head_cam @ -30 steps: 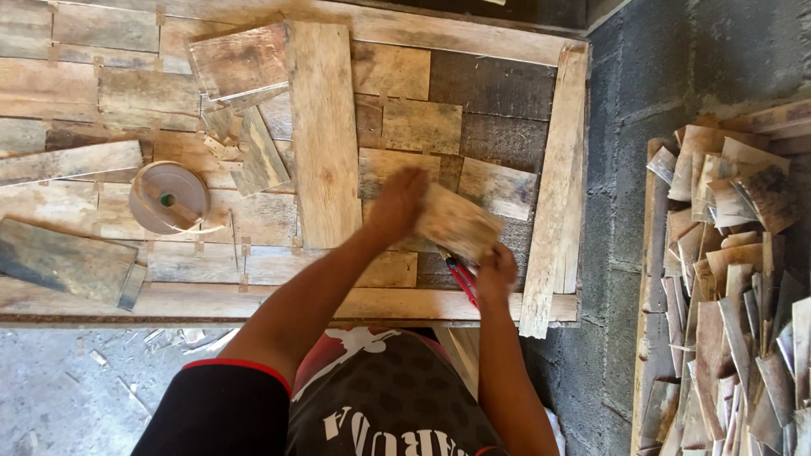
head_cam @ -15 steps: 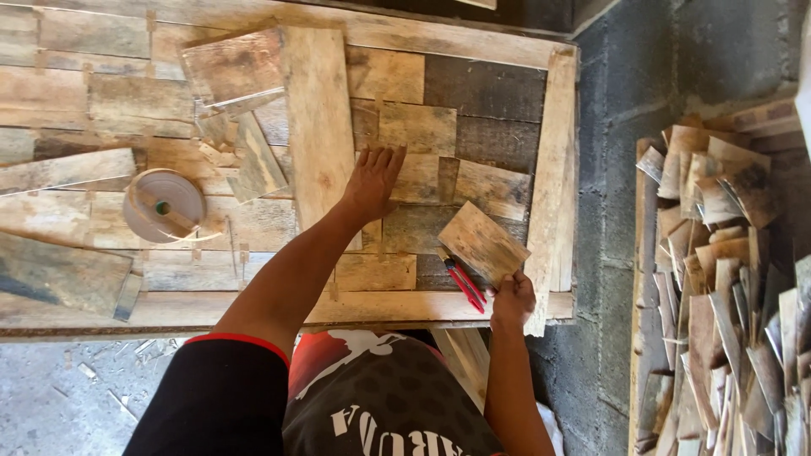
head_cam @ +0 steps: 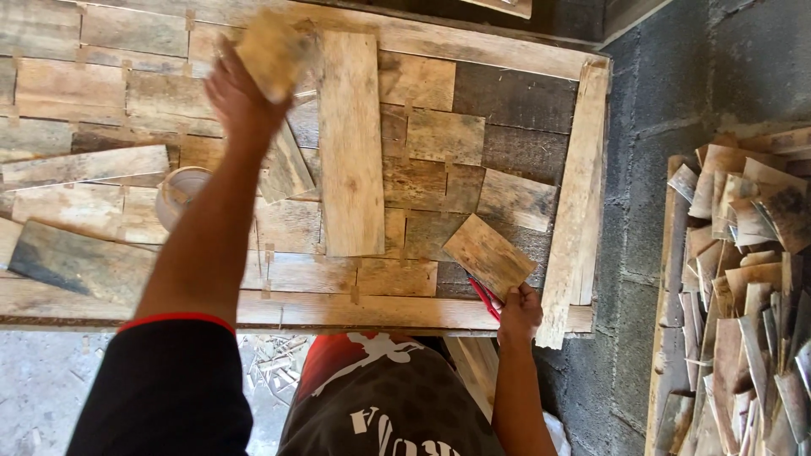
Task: The person is trimming and fitting small wood veneer pieces onto a surface to create a decorative pattern.
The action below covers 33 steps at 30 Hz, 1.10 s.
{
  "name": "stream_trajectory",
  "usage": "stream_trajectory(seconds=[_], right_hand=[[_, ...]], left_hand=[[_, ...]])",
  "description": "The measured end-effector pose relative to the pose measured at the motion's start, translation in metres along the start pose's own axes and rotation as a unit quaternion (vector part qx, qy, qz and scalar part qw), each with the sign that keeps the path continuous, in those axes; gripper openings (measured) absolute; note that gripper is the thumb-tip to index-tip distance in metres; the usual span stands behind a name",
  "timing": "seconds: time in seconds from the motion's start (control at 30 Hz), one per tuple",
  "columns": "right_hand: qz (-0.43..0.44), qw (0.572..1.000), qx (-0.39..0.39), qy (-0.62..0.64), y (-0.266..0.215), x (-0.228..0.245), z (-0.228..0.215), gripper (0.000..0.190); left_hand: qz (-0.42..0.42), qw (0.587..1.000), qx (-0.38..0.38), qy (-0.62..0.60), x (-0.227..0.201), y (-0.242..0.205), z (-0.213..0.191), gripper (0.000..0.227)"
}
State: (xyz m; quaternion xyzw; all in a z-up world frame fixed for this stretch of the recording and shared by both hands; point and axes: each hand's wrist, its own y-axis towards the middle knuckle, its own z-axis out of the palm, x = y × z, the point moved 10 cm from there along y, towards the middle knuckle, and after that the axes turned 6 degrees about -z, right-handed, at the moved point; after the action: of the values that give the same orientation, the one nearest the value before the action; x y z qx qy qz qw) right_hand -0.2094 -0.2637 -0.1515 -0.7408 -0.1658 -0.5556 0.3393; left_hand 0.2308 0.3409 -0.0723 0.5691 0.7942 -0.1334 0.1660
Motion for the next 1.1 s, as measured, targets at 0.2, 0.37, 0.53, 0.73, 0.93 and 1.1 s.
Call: stream_trajectory(seconds=[0.2, 0.37, 0.53, 0.73, 0.93, 1.1], right_hand=[[-0.001, 1.000, -0.022, -0.003, 0.003, 0.013, -0.003, 0.025], [0.021, 0.995, -0.079, 0.065, 0.021, -0.006, -0.036, 0.028], [0.068, 0.979, -0.142, 0.131, 0.030, -0.012, -0.064, 0.029], [0.098, 0.968, -0.151, 0.177, 0.039, -0.020, -0.087, 0.028], [0.106, 0.965, -0.136, 0.195, 0.039, -0.039, -0.109, 0.028], [0.115, 0.962, -0.134, 0.207, 0.027, -0.038, -0.105, 0.028]], left_hand=[[0.048, 0.996, -0.072, 0.009, -0.010, 0.033, -0.041, 0.135], [0.052, 0.996, 0.004, -0.076, -0.075, -0.016, 0.026, 0.103], [0.118, 0.956, 0.195, -0.186, -0.195, -0.145, 0.092, 0.041], [0.344, 0.894, 0.284, 0.030, -0.316, -0.268, 0.165, 0.055], [0.403, 0.837, 0.339, 0.150, -0.361, -0.307, 0.181, 0.119], [0.406, 0.849, 0.311, 0.134, -0.363, -0.305, 0.190, 0.123]])
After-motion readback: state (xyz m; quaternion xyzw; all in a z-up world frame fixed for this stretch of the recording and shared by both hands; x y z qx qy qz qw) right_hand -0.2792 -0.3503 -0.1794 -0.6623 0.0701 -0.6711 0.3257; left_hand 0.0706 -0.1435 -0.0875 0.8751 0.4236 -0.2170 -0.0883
